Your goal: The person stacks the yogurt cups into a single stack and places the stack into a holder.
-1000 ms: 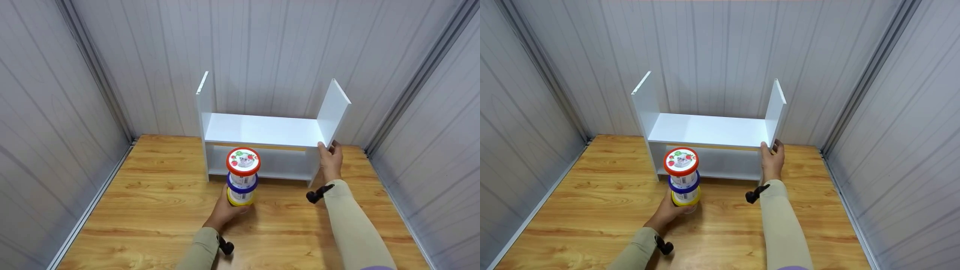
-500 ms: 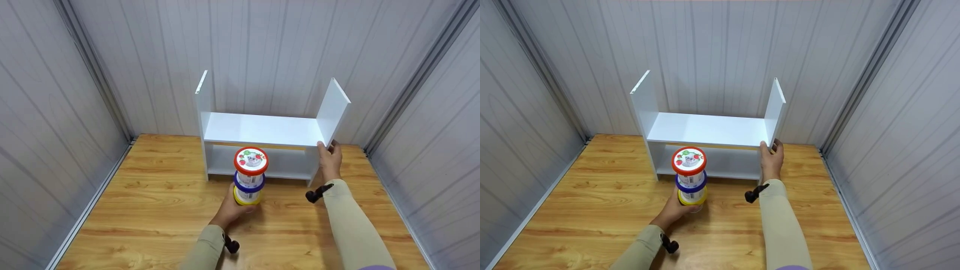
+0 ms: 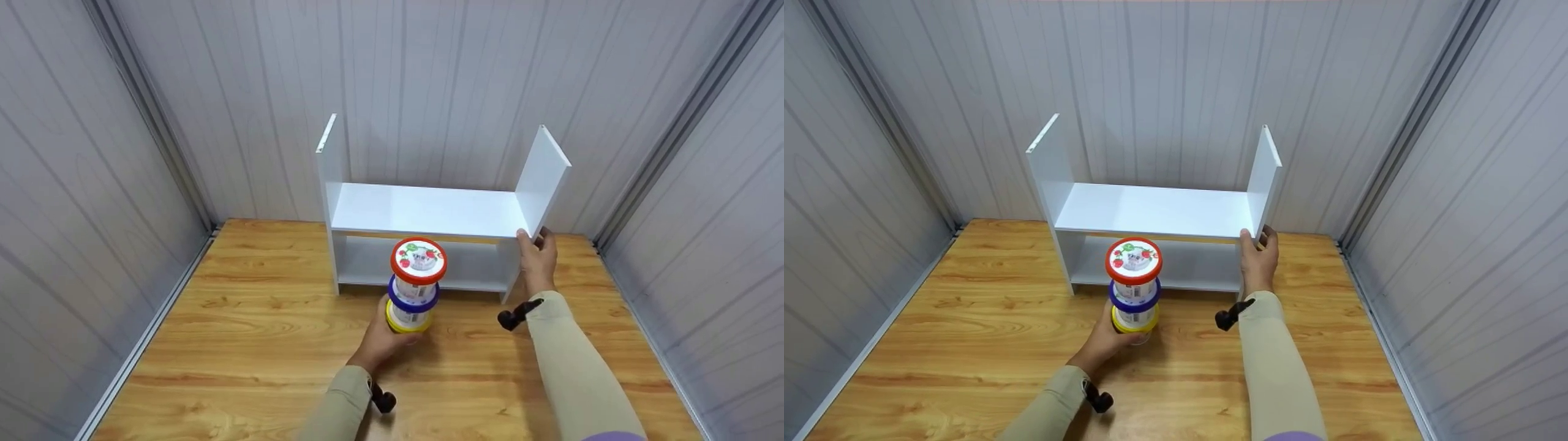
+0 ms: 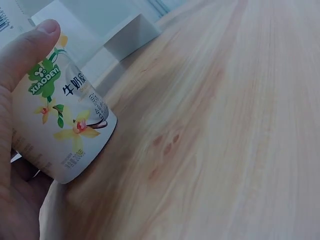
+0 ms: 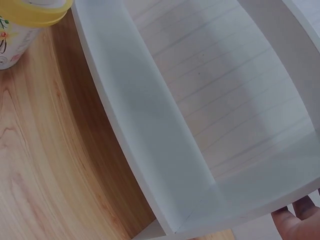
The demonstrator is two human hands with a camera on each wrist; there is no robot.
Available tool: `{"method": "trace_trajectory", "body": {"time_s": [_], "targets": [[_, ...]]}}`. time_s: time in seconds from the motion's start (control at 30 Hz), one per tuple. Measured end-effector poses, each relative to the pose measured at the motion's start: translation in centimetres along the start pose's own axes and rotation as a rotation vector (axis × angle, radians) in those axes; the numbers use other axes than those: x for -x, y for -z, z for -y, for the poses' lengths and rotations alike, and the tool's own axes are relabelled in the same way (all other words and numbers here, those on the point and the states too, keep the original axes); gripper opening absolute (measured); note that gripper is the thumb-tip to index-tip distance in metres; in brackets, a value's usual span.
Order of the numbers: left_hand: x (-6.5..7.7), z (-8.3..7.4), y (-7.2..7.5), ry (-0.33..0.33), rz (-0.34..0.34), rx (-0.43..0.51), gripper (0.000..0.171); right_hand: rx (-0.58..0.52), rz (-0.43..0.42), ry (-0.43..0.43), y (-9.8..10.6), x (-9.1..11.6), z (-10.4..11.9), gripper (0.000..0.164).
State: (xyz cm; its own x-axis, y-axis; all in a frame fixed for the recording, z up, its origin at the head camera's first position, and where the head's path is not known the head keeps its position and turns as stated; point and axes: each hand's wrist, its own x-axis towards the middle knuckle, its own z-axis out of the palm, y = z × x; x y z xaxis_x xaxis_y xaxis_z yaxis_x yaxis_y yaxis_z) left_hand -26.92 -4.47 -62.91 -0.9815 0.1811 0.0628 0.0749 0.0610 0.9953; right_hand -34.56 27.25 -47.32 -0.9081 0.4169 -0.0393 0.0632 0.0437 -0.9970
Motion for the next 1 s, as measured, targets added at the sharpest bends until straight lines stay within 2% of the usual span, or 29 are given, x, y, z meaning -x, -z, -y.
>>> {"method": "trace_trajectory", "body": {"time_s": [0.17,0.27,0.43,0.8,1.0], "targets": [[-0.1,-0.5,0.0,-0.036,0.024,0.034,0.112,0.003,0.001,0.039,-0.1,0.1,-0.2,0.075],[-0.1,-0.8,0.0,-0.035,0.039,0.051,0.111,0.005,-0.001,0.062,-0.1,0.1,-0.4,0.073],[-0.3,-1.5,0.0,0.005,0.039,0.052,0.11,0.004,0.0,0.05,-0.1,0.1,-0.3,0.073],[-1.1,-2.8,0.2,-0.021,0.04,0.007,0.106,-0.014,0.0,0.004,-0.2,0.0,-0.2,0.074],[-1.0,-3.1,0.1,-0.024,0.023,-0.012,0.107,0.004,0.004,0.013,0.1,0.3,-0.9,0.076]]}}
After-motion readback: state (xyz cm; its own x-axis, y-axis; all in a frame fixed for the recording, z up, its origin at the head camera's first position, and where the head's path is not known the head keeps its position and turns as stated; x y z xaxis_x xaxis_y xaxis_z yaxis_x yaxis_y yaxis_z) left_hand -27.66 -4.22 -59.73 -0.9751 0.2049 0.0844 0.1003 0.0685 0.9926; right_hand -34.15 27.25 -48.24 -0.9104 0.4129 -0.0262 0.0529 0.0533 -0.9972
